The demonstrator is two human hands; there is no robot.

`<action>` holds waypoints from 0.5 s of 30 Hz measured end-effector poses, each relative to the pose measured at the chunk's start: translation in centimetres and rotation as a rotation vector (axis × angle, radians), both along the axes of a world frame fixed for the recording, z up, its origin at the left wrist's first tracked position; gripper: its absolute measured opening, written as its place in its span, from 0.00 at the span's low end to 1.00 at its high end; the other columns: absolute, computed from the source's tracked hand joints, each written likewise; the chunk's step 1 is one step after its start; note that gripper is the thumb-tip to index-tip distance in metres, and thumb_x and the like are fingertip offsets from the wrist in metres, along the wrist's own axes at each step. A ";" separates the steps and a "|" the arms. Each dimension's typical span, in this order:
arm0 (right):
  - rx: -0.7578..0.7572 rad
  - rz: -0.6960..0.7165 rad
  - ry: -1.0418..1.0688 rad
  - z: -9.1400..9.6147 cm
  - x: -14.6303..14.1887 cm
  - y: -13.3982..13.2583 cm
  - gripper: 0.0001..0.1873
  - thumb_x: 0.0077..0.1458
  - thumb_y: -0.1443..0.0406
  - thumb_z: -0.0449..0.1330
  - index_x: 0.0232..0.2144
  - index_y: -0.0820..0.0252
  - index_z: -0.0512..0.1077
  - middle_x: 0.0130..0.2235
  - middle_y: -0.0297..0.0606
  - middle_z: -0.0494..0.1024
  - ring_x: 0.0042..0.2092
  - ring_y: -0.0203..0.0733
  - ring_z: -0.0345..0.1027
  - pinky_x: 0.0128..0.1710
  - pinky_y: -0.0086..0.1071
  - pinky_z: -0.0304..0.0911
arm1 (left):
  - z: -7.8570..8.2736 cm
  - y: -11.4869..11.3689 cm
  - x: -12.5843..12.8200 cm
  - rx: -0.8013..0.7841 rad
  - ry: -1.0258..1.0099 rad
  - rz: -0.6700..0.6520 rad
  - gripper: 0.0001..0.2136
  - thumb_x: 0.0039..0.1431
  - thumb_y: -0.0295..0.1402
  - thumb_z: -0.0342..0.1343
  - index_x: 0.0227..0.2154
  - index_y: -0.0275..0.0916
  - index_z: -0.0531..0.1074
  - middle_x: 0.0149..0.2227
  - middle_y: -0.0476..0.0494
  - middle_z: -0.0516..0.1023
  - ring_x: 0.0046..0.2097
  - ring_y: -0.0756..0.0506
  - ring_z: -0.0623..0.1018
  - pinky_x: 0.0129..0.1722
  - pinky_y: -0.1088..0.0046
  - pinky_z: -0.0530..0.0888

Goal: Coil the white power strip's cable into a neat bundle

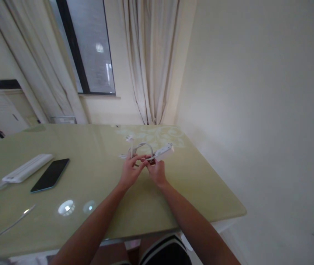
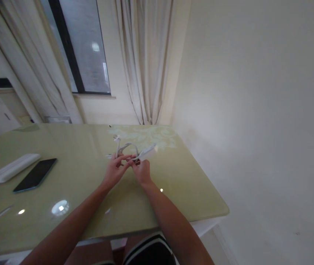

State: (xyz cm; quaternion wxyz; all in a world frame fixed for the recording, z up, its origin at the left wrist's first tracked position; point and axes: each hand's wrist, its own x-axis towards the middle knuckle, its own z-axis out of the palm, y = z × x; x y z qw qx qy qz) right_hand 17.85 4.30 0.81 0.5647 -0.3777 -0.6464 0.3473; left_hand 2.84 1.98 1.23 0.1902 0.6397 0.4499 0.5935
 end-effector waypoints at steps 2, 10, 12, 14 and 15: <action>0.001 0.069 0.014 0.1 -0.2 -0.3 0.14 0.56 0.53 0.68 0.36 0.57 0.80 0.35 0.41 0.83 0.36 0.45 0.79 0.41 0.35 0.72 | 0.0 -0.1 0.1 0.020 0.032 0.025 0.12 0.58 0.44 0.67 0.41 0.45 0.85 0.39 0.43 0.71 0.34 0.48 0.68 0.28 0.74 0.67; -0.116 0.123 0.052 -0.2 0.1 0.2 0.16 0.54 0.56 0.69 0.43 0.57 0.79 0.37 0.37 0.82 0.34 0.39 0.74 0.34 0.30 0.68 | 0.5 0.1 -1.6 0.040 -0.145 0.119 0.11 0.57 0.37 0.68 0.42 0.42 0.82 0.34 0.47 0.71 0.26 0.51 0.62 0.27 0.74 0.63; -0.174 0.137 0.147 -0.2 -0.1 0.6 0.19 0.51 0.54 0.70 0.41 0.59 0.78 0.35 0.38 0.81 0.34 0.39 0.74 0.33 0.30 0.67 | 0.4 0.5 -2.4 0.055 -0.213 0.211 0.12 0.59 0.37 0.65 0.45 0.41 0.80 0.33 0.48 0.71 0.26 0.51 0.62 0.27 0.74 0.62; -0.228 0.134 0.269 -0.3 -0.1 1.1 0.22 0.48 0.51 0.71 0.39 0.59 0.77 0.36 0.38 0.81 0.37 0.40 0.74 0.34 0.30 0.68 | 0.1 1.0 -3.5 0.054 -0.257 0.295 0.11 0.61 0.37 0.63 0.45 0.40 0.80 0.33 0.48 0.71 0.26 0.51 0.62 0.27 0.74 0.61; -0.256 0.105 0.335 -0.3 0.0 1.4 0.24 0.47 0.49 0.71 0.38 0.59 0.77 0.36 0.39 0.81 0.38 0.40 0.74 0.34 0.30 0.68 | -0.1 1.3 -4.0 0.045 -0.286 0.323 0.11 0.61 0.37 0.62 0.45 0.40 0.79 0.33 0.49 0.70 0.26 0.51 0.62 0.27 0.74 0.60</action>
